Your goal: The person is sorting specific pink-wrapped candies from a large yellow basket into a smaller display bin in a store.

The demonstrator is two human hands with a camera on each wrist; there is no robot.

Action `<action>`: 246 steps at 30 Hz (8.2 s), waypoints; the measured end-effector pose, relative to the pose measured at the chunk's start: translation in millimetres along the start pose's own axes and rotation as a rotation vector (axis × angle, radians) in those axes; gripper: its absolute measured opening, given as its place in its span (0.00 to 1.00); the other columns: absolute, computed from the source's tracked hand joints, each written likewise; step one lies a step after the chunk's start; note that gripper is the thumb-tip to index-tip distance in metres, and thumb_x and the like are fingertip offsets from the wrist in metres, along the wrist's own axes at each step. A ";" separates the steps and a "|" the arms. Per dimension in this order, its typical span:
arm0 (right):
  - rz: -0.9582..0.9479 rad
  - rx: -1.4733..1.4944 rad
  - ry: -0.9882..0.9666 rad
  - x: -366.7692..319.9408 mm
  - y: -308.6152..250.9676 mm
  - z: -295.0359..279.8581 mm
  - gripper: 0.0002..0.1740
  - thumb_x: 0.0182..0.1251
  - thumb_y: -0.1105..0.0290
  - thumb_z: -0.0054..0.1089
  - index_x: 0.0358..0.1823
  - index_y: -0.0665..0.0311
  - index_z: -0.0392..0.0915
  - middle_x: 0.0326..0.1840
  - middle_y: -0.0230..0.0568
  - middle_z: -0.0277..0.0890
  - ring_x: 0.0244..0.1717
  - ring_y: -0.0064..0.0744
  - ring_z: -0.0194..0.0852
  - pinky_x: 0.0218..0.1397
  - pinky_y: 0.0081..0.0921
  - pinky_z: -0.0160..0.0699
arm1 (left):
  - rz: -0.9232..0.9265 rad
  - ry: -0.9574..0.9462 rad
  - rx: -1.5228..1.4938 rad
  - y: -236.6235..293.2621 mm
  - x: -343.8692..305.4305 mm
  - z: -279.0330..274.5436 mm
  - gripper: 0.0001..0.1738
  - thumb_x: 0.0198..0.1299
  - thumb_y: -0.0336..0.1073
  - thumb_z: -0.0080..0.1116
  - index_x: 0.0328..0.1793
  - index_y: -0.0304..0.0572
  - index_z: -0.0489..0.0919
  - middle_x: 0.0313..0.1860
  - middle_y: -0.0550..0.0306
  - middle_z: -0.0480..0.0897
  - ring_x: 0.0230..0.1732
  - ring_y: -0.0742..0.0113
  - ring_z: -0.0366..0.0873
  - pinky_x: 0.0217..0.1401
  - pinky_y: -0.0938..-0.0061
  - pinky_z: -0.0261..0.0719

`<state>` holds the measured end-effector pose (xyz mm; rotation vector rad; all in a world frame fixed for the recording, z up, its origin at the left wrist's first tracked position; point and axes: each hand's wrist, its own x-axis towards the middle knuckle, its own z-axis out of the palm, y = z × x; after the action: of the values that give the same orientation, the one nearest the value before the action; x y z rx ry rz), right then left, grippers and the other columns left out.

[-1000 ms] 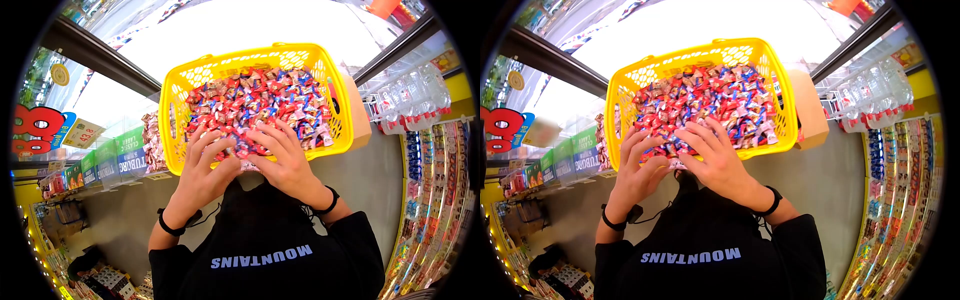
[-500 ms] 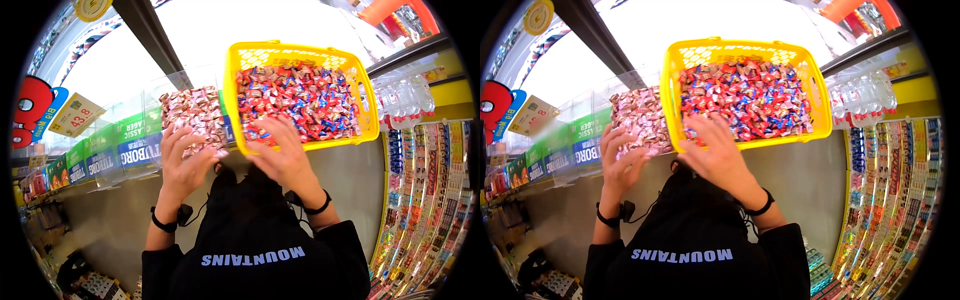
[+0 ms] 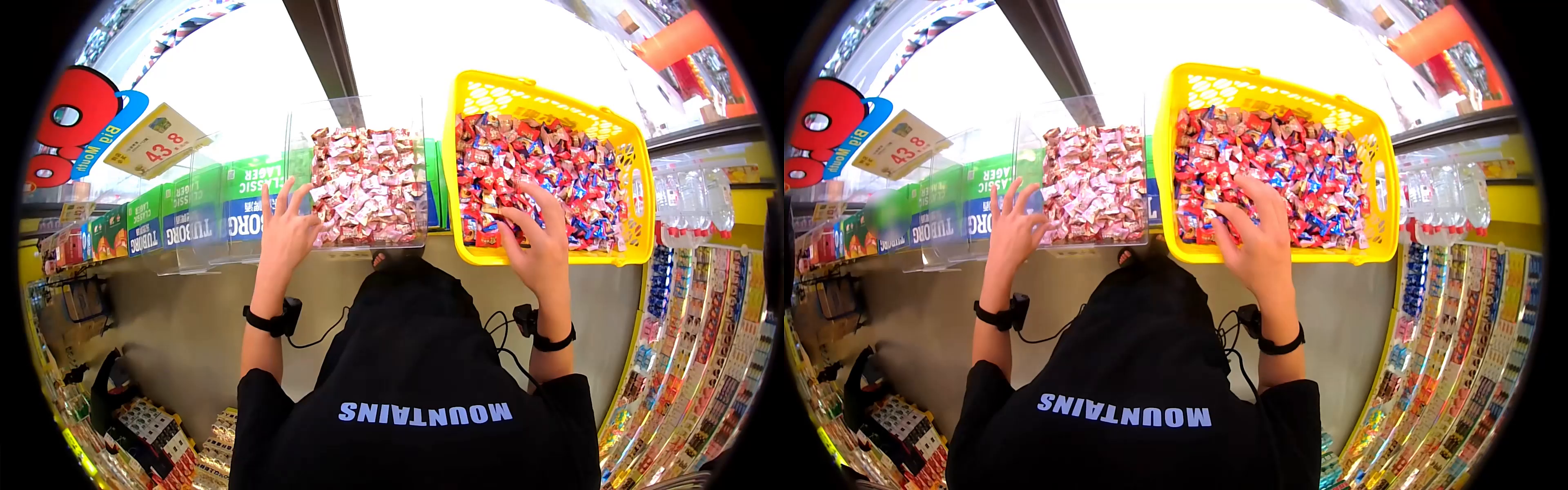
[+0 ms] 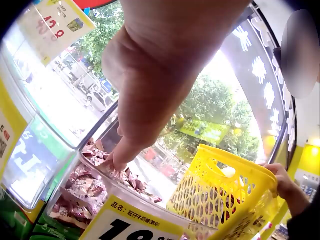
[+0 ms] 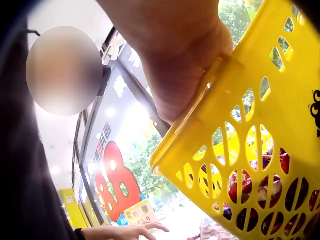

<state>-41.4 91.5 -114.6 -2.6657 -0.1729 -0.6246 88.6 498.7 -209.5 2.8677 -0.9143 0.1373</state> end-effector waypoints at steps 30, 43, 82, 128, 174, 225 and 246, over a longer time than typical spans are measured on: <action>-0.058 -0.074 0.112 -15.5 1.0 2.6 0.19 0.66 0.61 0.76 0.55 0.59 0.85 0.69 0.46 0.81 0.72 0.49 0.78 0.82 0.55 0.70 | 0.268 0.267 -0.450 164.6 72.1 -72.5 0.35 0.65 0.45 0.71 0.78 0.45 0.79 0.83 0.40 0.72 0.86 0.36 0.65 0.90 0.39 0.56; -0.051 -0.033 0.014 -81.7 122.6 -100.9 0.41 0.65 0.47 0.79 0.76 0.58 0.78 0.82 0.51 0.72 0.82 0.57 0.68 0.89 0.61 0.59 | 0.232 0.099 -0.260 323.8 114.5 -59.9 0.43 0.69 0.57 0.70 0.88 0.56 0.72 0.92 0.43 0.62 0.93 0.33 0.50 0.92 0.33 0.44; -0.227 -0.712 -0.884 33.8 320.2 -121.7 0.11 0.60 0.59 0.76 0.41 0.51 0.95 0.74 0.35 0.81 0.78 0.39 0.74 0.87 0.56 0.59 | 0.161 0.195 -0.377 329.8 112.2 -53.0 0.30 0.69 0.48 0.72 0.74 0.46 0.83 0.89 0.36 0.65 0.91 0.32 0.55 0.90 0.41 0.57; -0.522 0.221 0.209 -64.6 146.3 -101.6 0.07 0.61 0.69 0.78 0.40 0.58 0.92 0.71 0.33 0.85 0.75 0.45 0.80 0.79 0.60 0.73 | 0.184 0.180 -0.356 381.0 84.2 -95.3 0.22 0.54 0.49 0.84 0.53 0.54 0.89 0.72 0.59 0.83 0.82 0.43 0.71 0.89 0.35 0.58; 0.022 -0.161 0.187 0.6 -2.5 5.3 0.12 0.60 0.76 0.76 0.46 0.62 0.89 0.64 0.46 0.84 0.66 0.52 0.84 0.69 0.47 0.83 | 0.110 0.266 -0.271 59.5 42.5 -49.4 0.29 0.68 0.41 0.74 0.75 0.51 0.84 0.84 0.47 0.74 0.89 0.38 0.62 0.92 0.37 0.52; -1.051 -0.843 -0.247 146.9 195.0 78.3 0.15 0.67 0.59 0.63 0.47 0.53 0.95 0.91 0.34 0.63 0.94 0.41 0.50 0.98 0.62 0.40 | 0.289 0.215 -0.504 230.3 106.0 -42.6 0.26 0.68 0.51 0.70 0.71 0.59 0.86 0.88 0.45 0.67 0.91 0.35 0.55 0.92 0.37 0.50; -0.353 0.286 -0.387 28.0 56.2 -88.8 0.12 0.58 0.70 0.77 0.41 0.61 0.83 0.81 0.54 0.69 0.85 0.60 0.64 0.86 0.64 0.60 | 0.511 0.501 -0.527 249.6 93.9 -71.8 0.20 0.56 0.42 0.81 0.56 0.68 0.92 0.73 0.66 0.83 0.78 0.56 0.76 0.87 0.40 0.68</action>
<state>-40.3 5.1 -48.6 -2.4610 -0.7901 -0.1549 16.5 254.3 -103.2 1.9453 -1.2985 0.5406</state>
